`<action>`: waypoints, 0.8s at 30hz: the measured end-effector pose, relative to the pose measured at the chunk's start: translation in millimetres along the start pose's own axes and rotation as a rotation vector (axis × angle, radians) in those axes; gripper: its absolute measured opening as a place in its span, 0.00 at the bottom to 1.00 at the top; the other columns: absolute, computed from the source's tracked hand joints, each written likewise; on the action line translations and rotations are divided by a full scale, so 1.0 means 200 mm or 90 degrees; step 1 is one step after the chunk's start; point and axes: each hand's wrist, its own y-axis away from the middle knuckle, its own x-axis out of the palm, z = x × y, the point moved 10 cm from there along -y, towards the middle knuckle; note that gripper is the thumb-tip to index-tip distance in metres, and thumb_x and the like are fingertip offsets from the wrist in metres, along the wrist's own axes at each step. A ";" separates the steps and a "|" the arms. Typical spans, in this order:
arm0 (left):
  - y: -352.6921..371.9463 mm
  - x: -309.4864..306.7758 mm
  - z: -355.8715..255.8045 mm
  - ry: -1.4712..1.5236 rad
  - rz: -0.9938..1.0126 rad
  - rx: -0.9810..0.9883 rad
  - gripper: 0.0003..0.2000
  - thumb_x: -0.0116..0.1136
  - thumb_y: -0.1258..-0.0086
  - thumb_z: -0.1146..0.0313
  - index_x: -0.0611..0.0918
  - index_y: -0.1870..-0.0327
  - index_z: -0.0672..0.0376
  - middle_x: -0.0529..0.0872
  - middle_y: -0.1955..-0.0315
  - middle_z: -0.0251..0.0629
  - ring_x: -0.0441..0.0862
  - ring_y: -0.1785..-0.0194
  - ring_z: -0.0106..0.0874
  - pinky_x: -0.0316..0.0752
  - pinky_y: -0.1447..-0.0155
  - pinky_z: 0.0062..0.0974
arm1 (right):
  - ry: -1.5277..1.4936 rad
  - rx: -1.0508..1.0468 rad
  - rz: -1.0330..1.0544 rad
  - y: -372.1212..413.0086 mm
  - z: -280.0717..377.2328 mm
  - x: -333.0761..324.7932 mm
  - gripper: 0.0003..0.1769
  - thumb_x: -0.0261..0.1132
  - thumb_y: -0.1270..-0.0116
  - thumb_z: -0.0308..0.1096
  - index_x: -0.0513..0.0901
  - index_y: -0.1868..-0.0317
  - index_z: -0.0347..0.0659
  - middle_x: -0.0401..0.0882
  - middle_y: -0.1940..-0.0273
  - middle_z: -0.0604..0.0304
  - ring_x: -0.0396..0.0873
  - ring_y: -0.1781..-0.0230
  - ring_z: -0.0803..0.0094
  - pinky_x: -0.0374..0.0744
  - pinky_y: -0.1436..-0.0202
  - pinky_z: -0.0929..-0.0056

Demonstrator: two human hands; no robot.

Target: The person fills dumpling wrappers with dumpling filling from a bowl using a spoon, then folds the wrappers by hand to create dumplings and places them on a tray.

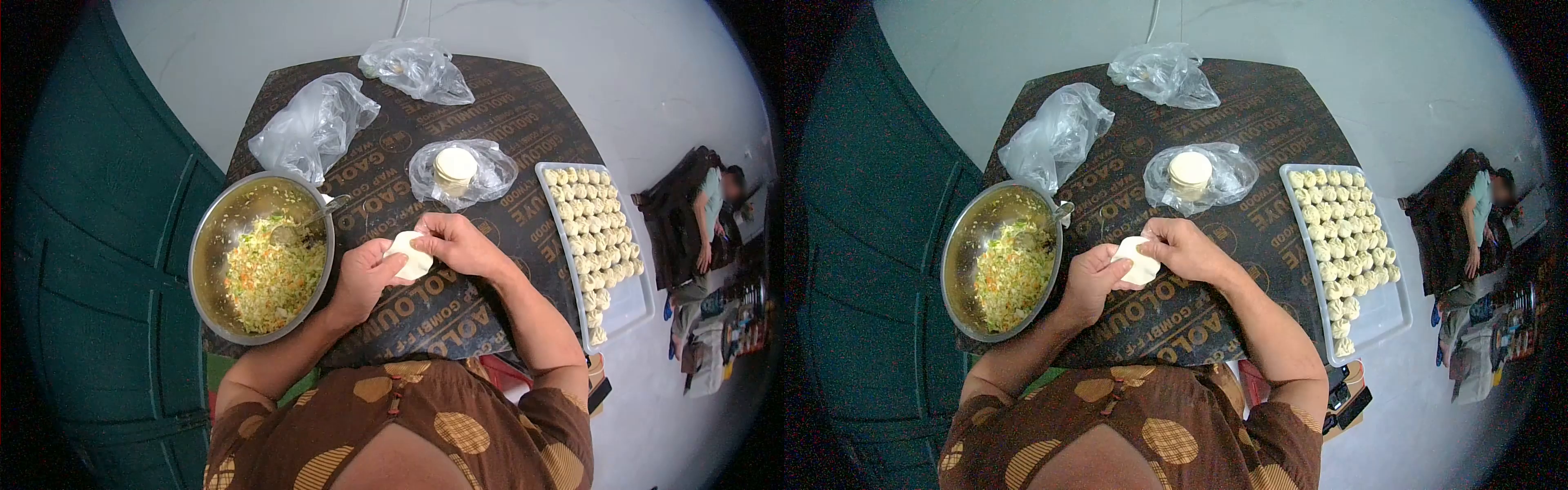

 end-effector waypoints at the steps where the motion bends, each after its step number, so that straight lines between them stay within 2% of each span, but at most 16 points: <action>1: 0.00 0.00 0.00 0.015 -0.008 -0.012 0.08 0.53 0.29 0.77 0.79 0.54 0.70 0.85 0.62 0.37 0.83 0.61 0.22 0.80 0.56 0.20 | -0.001 0.001 0.001 0.00 0.01 0.00 0.10 0.65 0.33 0.33 0.80 0.66 0.33 0.76 0.75 0.65 0.70 0.71 0.81 0.72 0.67 0.74; 2: 0.00 -0.01 0.02 0.016 -0.009 -0.014 0.08 0.53 0.29 0.77 0.79 0.54 0.70 0.85 0.62 0.37 0.83 0.61 0.22 0.80 0.56 0.20 | -0.027 0.016 0.027 0.01 0.01 0.02 0.09 0.65 0.33 0.32 0.79 0.66 0.33 0.76 0.75 0.65 0.70 0.71 0.81 0.72 0.67 0.74; 4: 0.00 -0.06 -0.02 -0.118 -0.044 0.068 0.06 0.54 0.29 0.76 0.81 0.58 0.68 0.85 0.66 0.34 0.81 0.63 0.19 0.76 0.59 0.18 | -0.055 0.031 0.054 0.01 0.00 0.05 0.09 0.65 0.33 0.32 0.79 0.66 0.33 0.76 0.75 0.66 0.70 0.71 0.81 0.72 0.67 0.74; 6: 0.01 -0.07 -0.04 -0.132 -0.050 0.080 0.06 0.53 0.28 0.75 0.82 0.58 0.68 0.85 0.68 0.33 0.80 0.64 0.18 0.75 0.59 0.17 | -0.078 0.031 0.054 0.01 -0.01 0.04 0.08 0.64 0.31 0.32 0.79 0.64 0.35 0.76 0.71 0.70 0.70 0.69 0.85 0.71 0.66 0.81; 9: 0.02 -0.08 -0.04 -0.156 -0.052 0.087 0.07 0.53 0.28 0.73 0.81 0.58 0.68 0.85 0.67 0.33 0.80 0.65 0.19 0.76 0.58 0.19 | -0.039 0.010 0.013 0.00 -0.01 0.01 0.09 0.65 0.32 0.31 0.80 0.66 0.33 0.77 0.74 0.66 0.72 0.69 0.81 0.73 0.64 0.75; 11: 0.01 -0.08 -0.04 -0.168 -0.048 0.080 0.08 0.52 0.27 0.71 0.80 0.57 0.67 0.85 0.65 0.35 0.82 0.65 0.21 0.78 0.57 0.20 | -0.049 0.014 0.007 0.00 0.01 0.00 0.09 0.64 0.32 0.31 0.80 0.66 0.33 0.77 0.73 0.66 0.72 0.69 0.81 0.74 0.64 0.76; 13: 0.01 -0.09 -0.01 -0.004 -0.067 0.048 0.08 0.51 0.27 0.72 0.79 0.57 0.69 0.84 0.64 0.39 0.83 0.64 0.25 0.80 0.57 0.23 | -0.058 0.020 0.000 0.00 0.00 -0.02 0.09 0.63 0.31 0.31 0.80 0.66 0.33 0.78 0.73 0.66 0.73 0.68 0.81 0.74 0.63 0.76; 15: 0.00 -0.09 0.01 0.014 -0.054 0.037 0.08 0.51 0.27 0.73 0.78 0.56 0.69 0.84 0.64 0.40 0.83 0.63 0.27 0.81 0.57 0.25 | -0.055 -0.005 -0.002 0.00 0.01 -0.02 0.08 0.63 0.30 0.32 0.79 0.66 0.36 0.75 0.72 0.71 0.69 0.69 0.85 0.71 0.65 0.81; 19: -0.01 -0.07 0.04 0.050 -0.014 -0.001 0.08 0.52 0.28 0.73 0.77 0.55 0.70 0.84 0.62 0.44 0.84 0.61 0.29 0.83 0.55 0.29 | -0.076 0.025 -0.003 0.00 0.00 -0.01 0.10 0.64 0.31 0.32 0.79 0.67 0.33 0.78 0.72 0.66 0.73 0.68 0.82 0.74 0.63 0.76; 20: -0.01 -0.06 0.04 0.050 -0.014 -0.001 0.08 0.52 0.28 0.73 0.77 0.55 0.70 0.84 0.62 0.44 0.84 0.61 0.29 0.83 0.55 0.29 | -0.091 0.034 0.019 0.00 -0.01 0.01 0.10 0.65 0.32 0.33 0.79 0.67 0.33 0.78 0.73 0.67 0.72 0.68 0.82 0.74 0.64 0.76; 22: -0.01 -0.06 0.03 0.075 -0.029 0.015 0.08 0.53 0.28 0.73 0.78 0.55 0.69 0.85 0.64 0.40 0.82 0.65 0.23 0.78 0.60 0.21 | -0.104 0.043 0.041 0.00 -0.04 0.02 0.10 0.65 0.33 0.33 0.79 0.67 0.34 0.77 0.73 0.67 0.72 0.69 0.82 0.73 0.64 0.77; 23: -0.01 -0.07 0.03 0.075 -0.028 0.016 0.08 0.53 0.28 0.73 0.78 0.55 0.69 0.85 0.64 0.40 0.82 0.65 0.23 0.78 0.60 0.21 | -0.078 0.047 0.058 0.00 -0.06 0.04 0.10 0.66 0.34 0.33 0.79 0.68 0.34 0.76 0.73 0.68 0.71 0.70 0.82 0.73 0.65 0.76; 24: -0.01 -0.08 0.04 0.064 -0.025 0.014 0.08 0.53 0.28 0.73 0.77 0.55 0.69 0.84 0.62 0.42 0.83 0.62 0.27 0.81 0.57 0.25 | -0.051 0.052 0.075 0.00 -0.06 0.05 0.10 0.67 0.35 0.33 0.79 0.68 0.34 0.76 0.74 0.68 0.71 0.70 0.82 0.72 0.66 0.76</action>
